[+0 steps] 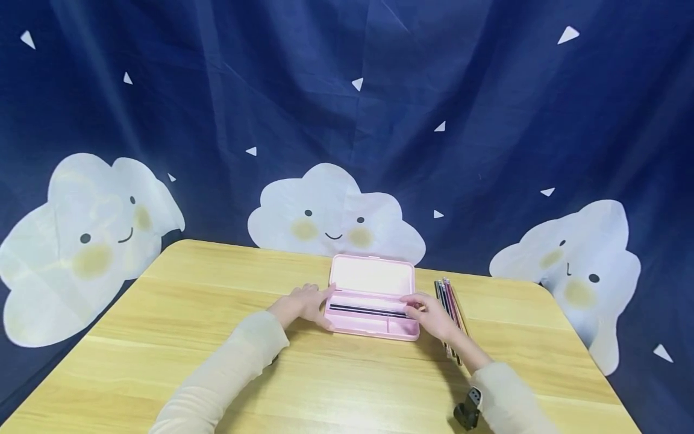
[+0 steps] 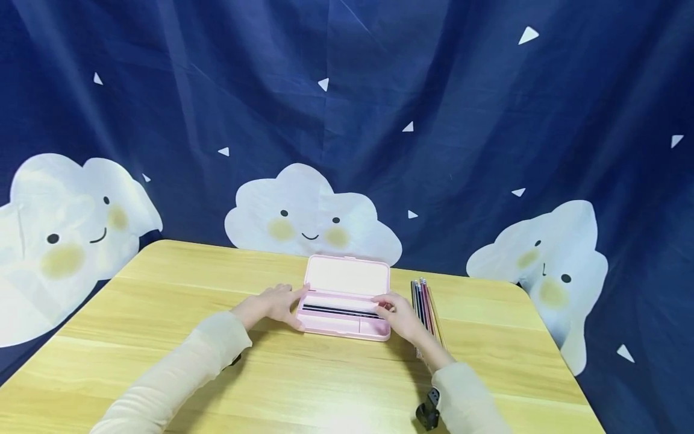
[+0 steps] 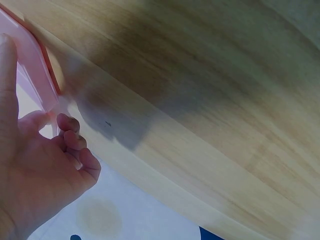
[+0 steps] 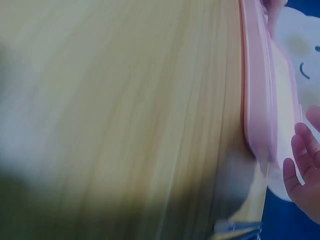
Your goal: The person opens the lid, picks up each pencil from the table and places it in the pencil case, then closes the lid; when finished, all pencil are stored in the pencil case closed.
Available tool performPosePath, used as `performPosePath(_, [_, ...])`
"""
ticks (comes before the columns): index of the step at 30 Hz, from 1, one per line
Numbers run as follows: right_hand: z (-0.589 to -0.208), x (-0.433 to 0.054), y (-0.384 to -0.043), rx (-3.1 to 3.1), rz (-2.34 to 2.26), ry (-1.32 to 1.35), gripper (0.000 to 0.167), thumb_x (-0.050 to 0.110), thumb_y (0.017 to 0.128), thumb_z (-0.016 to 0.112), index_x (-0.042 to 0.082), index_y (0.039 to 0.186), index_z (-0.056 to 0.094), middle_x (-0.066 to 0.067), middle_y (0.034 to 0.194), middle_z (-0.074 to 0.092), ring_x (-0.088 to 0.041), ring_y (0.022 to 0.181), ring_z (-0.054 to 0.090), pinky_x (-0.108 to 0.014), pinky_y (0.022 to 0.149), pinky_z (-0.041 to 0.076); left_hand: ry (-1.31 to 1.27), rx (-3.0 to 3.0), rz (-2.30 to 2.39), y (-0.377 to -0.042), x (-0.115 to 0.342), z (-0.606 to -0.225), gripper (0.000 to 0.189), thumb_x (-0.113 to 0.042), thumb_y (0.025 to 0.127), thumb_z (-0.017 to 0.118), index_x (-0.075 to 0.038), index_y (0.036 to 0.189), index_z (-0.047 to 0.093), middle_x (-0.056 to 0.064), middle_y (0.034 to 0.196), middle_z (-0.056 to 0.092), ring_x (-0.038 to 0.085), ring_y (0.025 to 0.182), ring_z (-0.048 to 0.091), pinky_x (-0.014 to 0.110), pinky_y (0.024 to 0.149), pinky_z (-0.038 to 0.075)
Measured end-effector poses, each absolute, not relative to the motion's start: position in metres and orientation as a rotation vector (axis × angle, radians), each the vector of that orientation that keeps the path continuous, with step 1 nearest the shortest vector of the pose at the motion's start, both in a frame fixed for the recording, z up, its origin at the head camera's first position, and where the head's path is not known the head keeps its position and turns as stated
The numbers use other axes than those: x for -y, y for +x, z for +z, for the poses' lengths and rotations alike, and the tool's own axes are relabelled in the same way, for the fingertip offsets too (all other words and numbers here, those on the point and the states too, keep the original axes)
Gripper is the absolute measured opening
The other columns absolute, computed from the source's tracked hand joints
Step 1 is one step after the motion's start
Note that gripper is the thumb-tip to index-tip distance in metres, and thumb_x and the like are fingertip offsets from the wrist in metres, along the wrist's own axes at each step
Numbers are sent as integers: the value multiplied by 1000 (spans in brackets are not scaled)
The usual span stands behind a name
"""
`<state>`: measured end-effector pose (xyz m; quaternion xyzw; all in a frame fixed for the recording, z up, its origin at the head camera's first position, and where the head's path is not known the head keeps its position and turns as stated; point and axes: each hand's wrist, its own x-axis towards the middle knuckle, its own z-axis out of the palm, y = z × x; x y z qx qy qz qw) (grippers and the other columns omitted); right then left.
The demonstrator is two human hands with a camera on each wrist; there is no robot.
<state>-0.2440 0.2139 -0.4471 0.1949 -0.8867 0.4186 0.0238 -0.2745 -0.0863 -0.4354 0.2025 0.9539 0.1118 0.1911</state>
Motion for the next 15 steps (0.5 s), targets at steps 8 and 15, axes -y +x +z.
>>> performPosePath(8, [-450, -241, -239, 2709, 1274, 534, 22, 6, 84, 63, -5, 102, 65, -14, 94, 65, -10, 79, 54, -23, 69, 46, 561, -2685, 315, -275, 84, -435, 104, -55, 64, 74, -18, 146, 22, 25, 133, 39, 36, 122, 37, 51, 102, 29])
performPosePath(15, [-455, -260, -235, 2729, 1275, 454, 23, 4, 84, 61, -7, 105, 63, -19, 97, 63, -8, 83, 54, -22, 71, 47, 550, -2687, 307, -274, 84, -435, 104, -55, 64, 74, -18, 146, 22, 25, 133, 39, 35, 122, 37, 50, 102, 28])
